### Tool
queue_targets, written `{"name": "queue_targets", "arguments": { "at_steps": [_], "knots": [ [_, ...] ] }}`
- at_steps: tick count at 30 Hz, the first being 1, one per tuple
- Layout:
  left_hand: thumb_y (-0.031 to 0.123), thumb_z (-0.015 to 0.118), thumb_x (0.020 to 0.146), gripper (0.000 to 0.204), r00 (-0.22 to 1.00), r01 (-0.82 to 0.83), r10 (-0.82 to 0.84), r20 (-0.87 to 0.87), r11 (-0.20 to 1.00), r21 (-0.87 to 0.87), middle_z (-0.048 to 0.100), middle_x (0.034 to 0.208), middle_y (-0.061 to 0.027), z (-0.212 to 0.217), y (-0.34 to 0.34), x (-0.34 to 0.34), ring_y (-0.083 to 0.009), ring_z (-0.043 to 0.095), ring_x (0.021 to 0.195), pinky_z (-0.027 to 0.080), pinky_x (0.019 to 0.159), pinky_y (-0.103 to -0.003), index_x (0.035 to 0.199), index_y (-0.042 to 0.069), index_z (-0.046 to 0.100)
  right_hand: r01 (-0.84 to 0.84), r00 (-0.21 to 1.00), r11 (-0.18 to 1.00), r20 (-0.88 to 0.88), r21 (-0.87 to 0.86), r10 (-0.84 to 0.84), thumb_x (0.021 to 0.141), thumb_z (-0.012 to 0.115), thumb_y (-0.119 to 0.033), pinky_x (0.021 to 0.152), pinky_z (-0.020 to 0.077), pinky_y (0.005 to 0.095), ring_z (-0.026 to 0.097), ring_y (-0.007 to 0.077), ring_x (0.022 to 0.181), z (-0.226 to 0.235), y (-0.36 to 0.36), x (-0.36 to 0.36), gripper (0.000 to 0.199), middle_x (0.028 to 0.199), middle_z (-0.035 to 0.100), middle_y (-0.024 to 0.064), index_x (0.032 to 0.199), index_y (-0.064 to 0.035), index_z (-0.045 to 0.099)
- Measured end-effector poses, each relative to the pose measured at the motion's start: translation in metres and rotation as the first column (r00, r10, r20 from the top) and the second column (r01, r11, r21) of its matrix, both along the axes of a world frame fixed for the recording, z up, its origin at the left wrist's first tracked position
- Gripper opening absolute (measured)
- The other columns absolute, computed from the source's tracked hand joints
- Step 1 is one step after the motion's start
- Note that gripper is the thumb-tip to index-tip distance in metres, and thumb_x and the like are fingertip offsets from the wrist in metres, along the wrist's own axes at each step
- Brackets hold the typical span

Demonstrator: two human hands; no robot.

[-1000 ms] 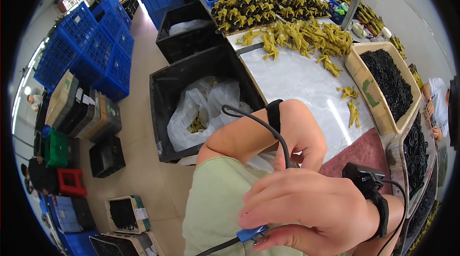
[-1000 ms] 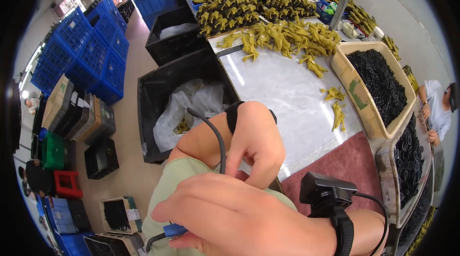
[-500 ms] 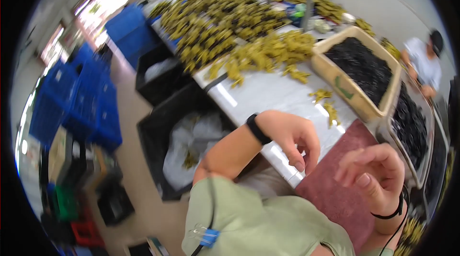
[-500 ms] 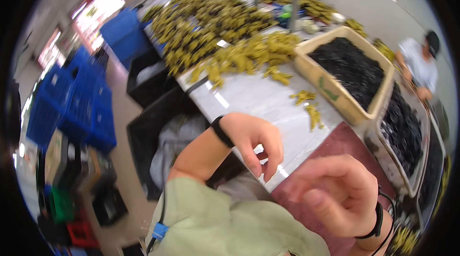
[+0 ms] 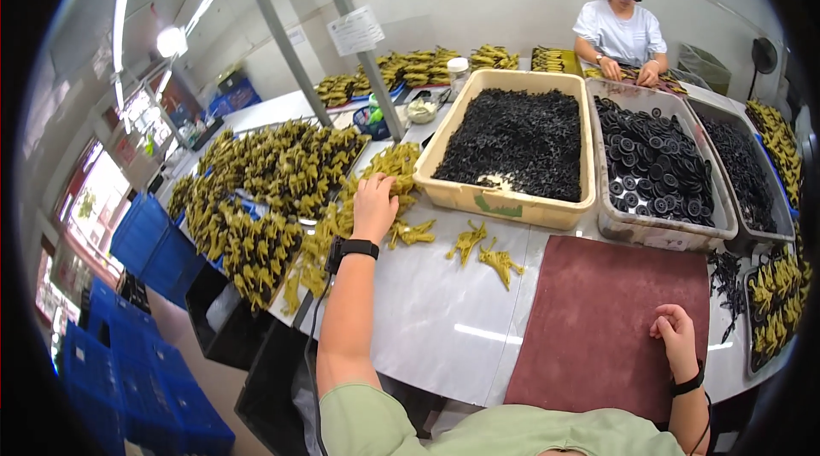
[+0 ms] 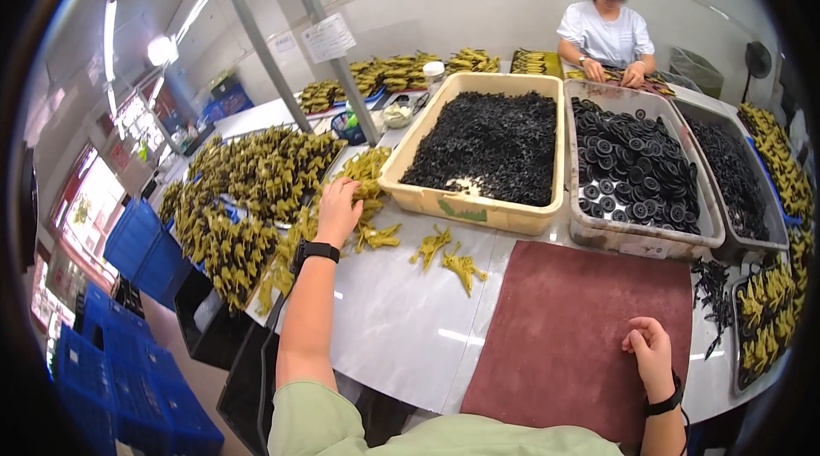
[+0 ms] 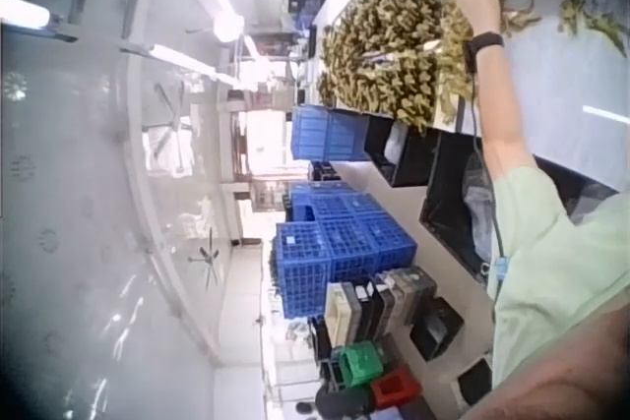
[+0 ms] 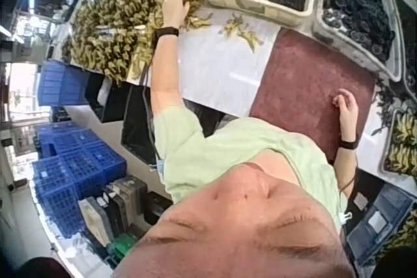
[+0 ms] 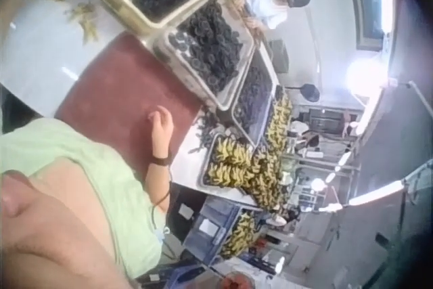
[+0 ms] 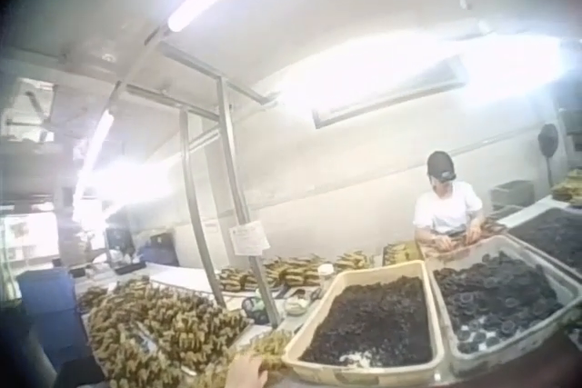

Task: Assembling small plastic toy motorcycle components at a factory workbench.

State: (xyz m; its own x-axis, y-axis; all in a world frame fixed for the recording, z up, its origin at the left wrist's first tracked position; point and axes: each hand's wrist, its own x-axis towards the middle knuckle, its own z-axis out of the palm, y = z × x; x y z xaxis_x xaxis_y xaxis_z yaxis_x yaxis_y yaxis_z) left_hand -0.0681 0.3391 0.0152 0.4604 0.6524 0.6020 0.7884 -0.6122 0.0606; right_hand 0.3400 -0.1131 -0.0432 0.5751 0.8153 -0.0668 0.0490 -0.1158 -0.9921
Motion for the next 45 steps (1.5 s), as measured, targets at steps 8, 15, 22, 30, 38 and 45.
{"name": "queue_targets", "arguments": {
  "at_steps": [8, 15, 22, 30, 38, 45],
  "knots": [
    [0.013, 0.069, 0.076, 0.03, 0.996, -0.077, 0.077, -0.053, 0.997, 0.006, 0.066, 0.1, -0.0074, -0.007, 0.025, 0.014, -0.0278, 0.056, 0.098, 0.043, 0.087, -0.043, 0.106, 0.006, 0.065, -0.003, 0.963, 0.998, 0.268, -0.066, 0.02, 0.09, 0.054, 0.0, 0.056, 0.0468, 0.0218, 0.058, 0.0078, 0.063, -0.016, 0.015, -0.003, 0.009, 0.073, 0.063, 0.0037, 0.094, 0.0017, 0.062],
    [0.01, 0.073, 0.073, 0.025, 0.983, 0.029, -0.061, 0.174, 0.982, 0.184, 0.067, 0.091, -0.0111, 0.004, 0.029, 0.005, -0.0294, 0.059, 0.092, 0.045, 0.083, -0.041, 0.096, 0.004, 0.068, 0.012, 0.927, 0.998, 0.376, -0.07, 0.016, 0.089, 0.056, -0.001, 0.057, 0.0476, 0.0227, 0.059, 0.0091, 0.062, -0.01, 0.017, -0.006, 0.01, 0.07, 0.065, 0.0049, 0.093, 0.0018, 0.064],
    [0.011, 0.062, 0.09, 0.028, 0.502, 0.207, 0.013, 0.865, 0.969, -0.135, 0.064, 0.103, -0.01, 0.023, 0.009, -0.007, -0.0177, 0.062, 0.088, 0.051, 0.076, -0.031, 0.116, 0.0, 0.057, 0.004, 0.91, 0.998, 0.415, -0.057, 0.02, 0.087, 0.057, -0.001, 0.058, 0.0482, 0.0241, 0.06, 0.0108, 0.062, -0.008, 0.017, -0.011, 0.01, 0.071, 0.065, 0.0061, 0.092, 0.0014, 0.065],
    [0.006, 0.048, 0.097, 0.035, 0.29, 0.947, 0.06, 0.955, 0.125, -0.296, 0.058, 0.119, -0.013, 0.028, -0.146, 0.082, -0.023, 0.064, 0.099, 0.055, 0.082, -0.037, 0.131, 0.003, 0.041, -0.297, 0.833, 0.932, 0.42, -0.209, 0.36, 0.09, 0.059, -0.009, 0.069, 0.0504, 0.0268, 0.063, 0.0139, 0.075, 0.07, 0.027, -0.021, 0.017, 0.082, 0.067, 0.0094, 0.102, 0.0005, 0.066],
    [0.002, 0.057, 0.092, 0.02, 0.565, 0.813, -0.396, 0.724, 0.121, -0.569, 0.065, 0.099, -0.0041, 0.01, -0.233, 0.165, -0.0076, 0.062, 0.085, 0.05, 0.073, -0.022, 0.112, 0.001, 0.058, -0.53, 0.628, 0.833, -0.588, 0.156, 0.51, 0.102, 0.045, -0.023, 0.074, 0.0528, 0.03, 0.06, 0.0136, 0.084, 0.06, 0.085, -0.059, 0.029, 0.098, 0.062, 0.0062, 0.112, 0.0009, 0.058],
    [-0.004, 0.06, 0.083, 0.016, 0.638, 0.754, -0.521, 0.568, 0.574, -0.32, 0.068, 0.08, -0.0098, -0.018, -0.235, 0.175, -0.0169, 0.064, 0.066, 0.049, 0.059, -0.027, 0.097, 0.002, 0.066, -0.519, 0.499, 0.84, -0.742, 0.158, 0.448, 0.101, 0.048, -0.019, 0.079, 0.0526, 0.0283, 0.061, 0.0136, 0.084, 0.03, 0.085, -0.057, 0.024, 0.098, 0.063, 0.0082, 0.11, 0.0007, 0.058]
  ]
}}
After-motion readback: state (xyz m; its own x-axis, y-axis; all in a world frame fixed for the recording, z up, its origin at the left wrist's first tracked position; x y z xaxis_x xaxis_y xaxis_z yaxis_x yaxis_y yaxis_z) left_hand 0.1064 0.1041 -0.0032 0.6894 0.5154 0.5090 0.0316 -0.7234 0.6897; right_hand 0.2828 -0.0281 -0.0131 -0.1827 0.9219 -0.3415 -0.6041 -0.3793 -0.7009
